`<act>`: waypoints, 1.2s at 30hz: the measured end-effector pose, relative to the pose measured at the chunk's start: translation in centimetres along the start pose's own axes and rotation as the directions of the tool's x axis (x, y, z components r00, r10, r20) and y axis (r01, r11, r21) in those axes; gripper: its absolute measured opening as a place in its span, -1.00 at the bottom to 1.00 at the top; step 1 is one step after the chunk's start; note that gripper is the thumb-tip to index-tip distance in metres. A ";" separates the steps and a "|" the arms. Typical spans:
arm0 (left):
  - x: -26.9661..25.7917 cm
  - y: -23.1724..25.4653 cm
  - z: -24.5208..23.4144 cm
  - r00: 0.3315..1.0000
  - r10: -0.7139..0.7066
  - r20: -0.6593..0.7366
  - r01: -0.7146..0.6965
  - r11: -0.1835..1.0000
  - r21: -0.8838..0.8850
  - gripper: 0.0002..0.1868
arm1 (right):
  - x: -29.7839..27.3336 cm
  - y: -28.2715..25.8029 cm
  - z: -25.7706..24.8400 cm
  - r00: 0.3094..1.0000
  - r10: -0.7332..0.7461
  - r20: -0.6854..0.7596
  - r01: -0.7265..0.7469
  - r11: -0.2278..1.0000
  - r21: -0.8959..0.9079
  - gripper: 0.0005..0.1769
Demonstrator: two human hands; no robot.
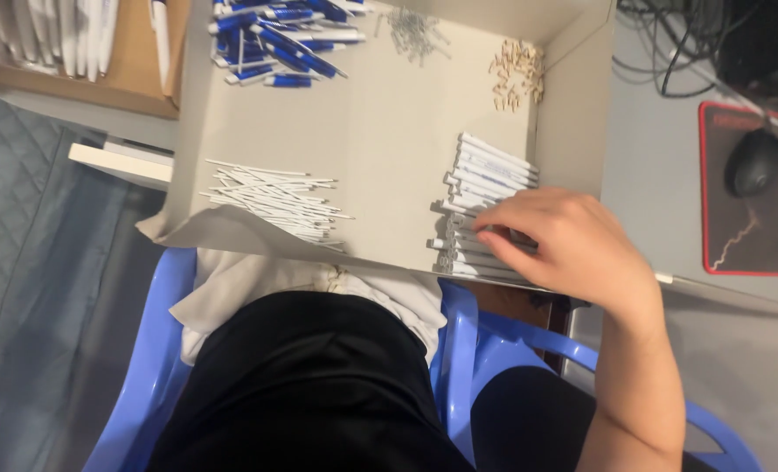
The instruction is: The person assembles ballpoint pens by hand, inserting ink cartridges and springs into pen barrels and then attaching the pen caps.
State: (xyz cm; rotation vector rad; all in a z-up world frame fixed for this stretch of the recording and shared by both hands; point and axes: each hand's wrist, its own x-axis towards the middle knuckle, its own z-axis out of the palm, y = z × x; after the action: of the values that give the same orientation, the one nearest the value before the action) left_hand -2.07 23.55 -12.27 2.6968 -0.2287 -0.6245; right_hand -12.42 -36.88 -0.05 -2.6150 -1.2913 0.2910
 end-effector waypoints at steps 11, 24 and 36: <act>-0.8 8.5 1.3 0.994 -0.098 -0.055 0.095 0.994 -0.059 -0.65 | 0.0 -0.3 0.2 0.994 0.106 -0.006 -0.106 0.994 -0.015 -0.79; -2.5 8.5 -2.0 0.886 0.260 -0.384 -0.235 0.965 0.112 -0.80 | 0.2 0.3 -0.7 0.999 0.047 0.005 -0.047 0.985 0.167 -0.82; -5.3 30.0 1.0 0.760 0.618 -0.203 -0.621 0.782 0.054 -0.59 | 4.3 3.0 -1.0 0.986 0.079 -0.144 -0.001 0.879 0.476 -0.50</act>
State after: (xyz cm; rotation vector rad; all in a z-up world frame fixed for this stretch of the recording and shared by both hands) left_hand -9.47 -3.18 0.45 2.4137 -1.0044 -0.1295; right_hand -7.32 -35.35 -0.26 -2.1960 -0.9638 0.3470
